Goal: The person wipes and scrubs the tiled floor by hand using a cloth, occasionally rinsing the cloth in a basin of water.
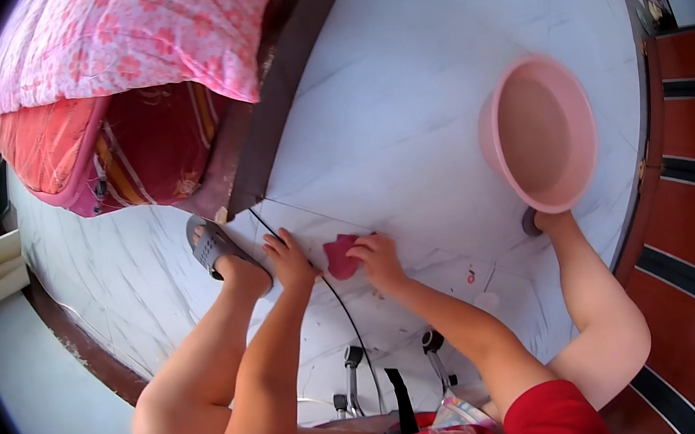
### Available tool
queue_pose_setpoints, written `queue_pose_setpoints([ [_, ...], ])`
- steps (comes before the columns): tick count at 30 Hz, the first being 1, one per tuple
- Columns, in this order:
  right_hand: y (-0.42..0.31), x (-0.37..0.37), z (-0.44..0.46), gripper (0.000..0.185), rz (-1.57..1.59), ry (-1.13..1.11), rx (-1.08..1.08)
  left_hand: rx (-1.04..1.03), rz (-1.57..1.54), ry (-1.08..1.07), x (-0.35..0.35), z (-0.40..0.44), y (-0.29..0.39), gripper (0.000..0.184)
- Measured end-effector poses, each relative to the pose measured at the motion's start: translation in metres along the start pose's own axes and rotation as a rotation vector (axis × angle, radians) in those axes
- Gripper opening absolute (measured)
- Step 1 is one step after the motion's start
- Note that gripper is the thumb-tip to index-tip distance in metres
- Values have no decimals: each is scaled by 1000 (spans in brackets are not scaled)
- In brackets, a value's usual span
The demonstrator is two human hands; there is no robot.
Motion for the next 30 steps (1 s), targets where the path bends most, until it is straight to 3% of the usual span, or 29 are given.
queue_pose_setpoints([
  [1, 6, 15, 5, 27, 132, 128, -11, 8, 9, -7, 1, 0, 2, 130],
  [3, 35, 58, 47, 27, 25, 300, -38, 27, 9, -28, 0, -1, 2, 130],
  [4, 71, 72, 72, 30, 273, 362, -221, 13, 12, -38, 0, -1, 2, 129],
  [5, 75, 105, 107, 33, 108, 473, -126, 2, 17, -48, -1, -1, 1, 128],
  [7, 133, 130, 167, 31, 41, 573, -232, 19, 43, -53, -7, 1, 0, 127],
  [10, 185, 124, 228, 26, 43, 532, -657, 23, 126, -62, -3, 1, 3, 125],
  [11, 178, 111, 234, 26, 51, 531, -663, 18, 125, -72, -2, 1, 3, 125],
  [13, 143, 65, 257, 22, -362, 382, -391, 15, 87, -84, 0, 0, 4, 124],
  [15, 73, 6, 228, 24, -468, 106, -81, 18, 115, -81, 0, 1, 5, 123],
  [17, 18, -35, 162, 35, -360, -144, 163, 18, 142, -78, -1, 0, 3, 123],
  [18, -1, -36, 126, 38, -242, -140, 236, -60, 206, -74, -3, 1, 6, 123],
  [20, -16, -41, 59, 34, -137, -377, 206, -140, 268, -58, -16, 8, 8, 123],
  [21, -17, -41, 28, 30, -121, -417, 251, -65, 182, 25, -26, 12, 0, 124],
  [22, -11, -43, 4, 28, -76, -609, 201, 6, 94, 108, -28, 13, -3, 124],
  [23, -10, -26, -10, 29, 79, -651, 144, 16, 26, -60, 1, 0, 3, 125],
  [24, 3, -9, -10, 29, 69, -647, 136, 3, 22, -59, 7, -1, 8, 125],
  [27, 52, 87, 45, 36, 193, -221, 85, -5, 70, -65, -1, 0, 4, 127],
  [29, 111, 147, 86, 41, 99, 78, -88, 4, 113, -79, -5, 4, 5, 128],
  [30, 127, 177, 109, 41, -124, 168, -78, 18, 153, -93, -6, 5, 6, 129],
])
Point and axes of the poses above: each hand's wrist, its own z-axis towards the middle knuckle, its own x-axis out of the back of the hand, y = z × x, the point moved 8 cm from there along z, towards the middle knuckle, and after that the axes turned 4 degrees about -y, right-handed, at the moved point
